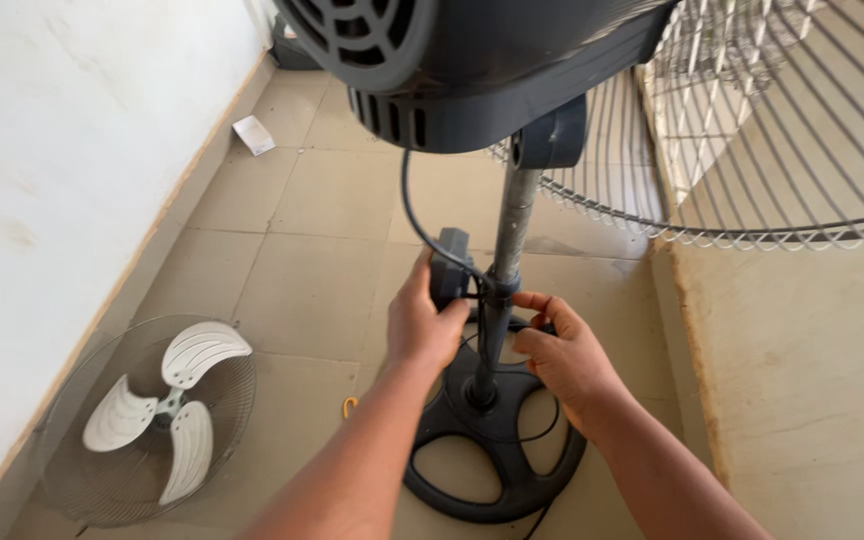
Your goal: The person attaches a black plastic control box to the stand of a pedestal fan using a zip tie. They thread the tie through the box and around the stand, then pull it tight to secure the component in place.
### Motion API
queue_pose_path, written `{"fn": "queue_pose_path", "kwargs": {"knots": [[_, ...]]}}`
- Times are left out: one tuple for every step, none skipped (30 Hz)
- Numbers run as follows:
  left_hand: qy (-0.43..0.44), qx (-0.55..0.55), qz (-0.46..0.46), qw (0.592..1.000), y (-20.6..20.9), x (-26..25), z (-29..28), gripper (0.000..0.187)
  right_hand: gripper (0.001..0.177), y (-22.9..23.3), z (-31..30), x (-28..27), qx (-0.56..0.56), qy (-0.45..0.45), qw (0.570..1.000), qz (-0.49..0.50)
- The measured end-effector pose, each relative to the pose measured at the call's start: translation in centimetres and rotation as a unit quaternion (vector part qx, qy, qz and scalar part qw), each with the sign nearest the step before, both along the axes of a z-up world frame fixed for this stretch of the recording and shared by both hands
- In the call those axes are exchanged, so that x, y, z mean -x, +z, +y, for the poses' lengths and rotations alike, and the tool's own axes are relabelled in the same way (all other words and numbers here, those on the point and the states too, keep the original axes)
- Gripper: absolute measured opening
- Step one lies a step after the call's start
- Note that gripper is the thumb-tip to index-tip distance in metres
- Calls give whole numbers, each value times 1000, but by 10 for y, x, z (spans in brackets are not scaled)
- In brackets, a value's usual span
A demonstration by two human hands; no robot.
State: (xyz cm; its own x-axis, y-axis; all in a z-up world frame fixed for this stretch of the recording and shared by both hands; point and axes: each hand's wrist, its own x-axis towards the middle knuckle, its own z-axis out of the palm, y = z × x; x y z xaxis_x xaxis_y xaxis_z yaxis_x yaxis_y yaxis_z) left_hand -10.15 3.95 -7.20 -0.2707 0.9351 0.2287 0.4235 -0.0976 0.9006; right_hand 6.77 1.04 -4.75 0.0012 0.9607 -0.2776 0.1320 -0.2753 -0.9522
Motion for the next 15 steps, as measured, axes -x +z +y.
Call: {"fn": "queue_pose_path", "kwargs": {"knots": [[29,-7,14,999,0,-2,0,76,50,0,-2,2,7,-2,1000,-1],[57,-16,28,998,1,-5,4,73,48,0,-1,2,11,-5,1000,-4],[84,-26,41,995,3,-4,9,70,47,0,-2,4,14,-9,1000,-6],[120,-2,20,993,6,-2,17,67,47,1,0,3,16,-6,1000,-11],[155,22,-1,988,10,2,25,65,47,1,1,2,17,-3,1000,-15],[189,50,-23,981,13,5,30,63,47,1,-1,0,22,0,1000,-21],[201,42,-43,978,16,10,34,62,47,1,-3,-2,28,-4,999,-32],[213,33,-60,975,21,18,38,61,47,1,-4,-2,32,-8,999,-39],[226,24,-78,971,27,23,41,60,46,2,-5,-3,37,-13,998,-46],[261,19,-103,960,34,30,47,59,47,2,-4,-1,43,-15,998,-42],[296,13,-128,946,42,35,53,58,47,2,-3,0,49,-17,998,-39],[330,10,-157,931,48,36,56,57,47,2,-3,-3,55,-20,998,-39],[325,20,-169,930,52,40,57,57,47,0,-2,-3,49,-21,998,-31],[321,33,-182,929,53,42,55,56,47,-1,-3,-4,44,-21,998,-25],[317,45,-196,927,53,41,52,55,46,-2,-3,-7,39,-22,999,-20]]}}
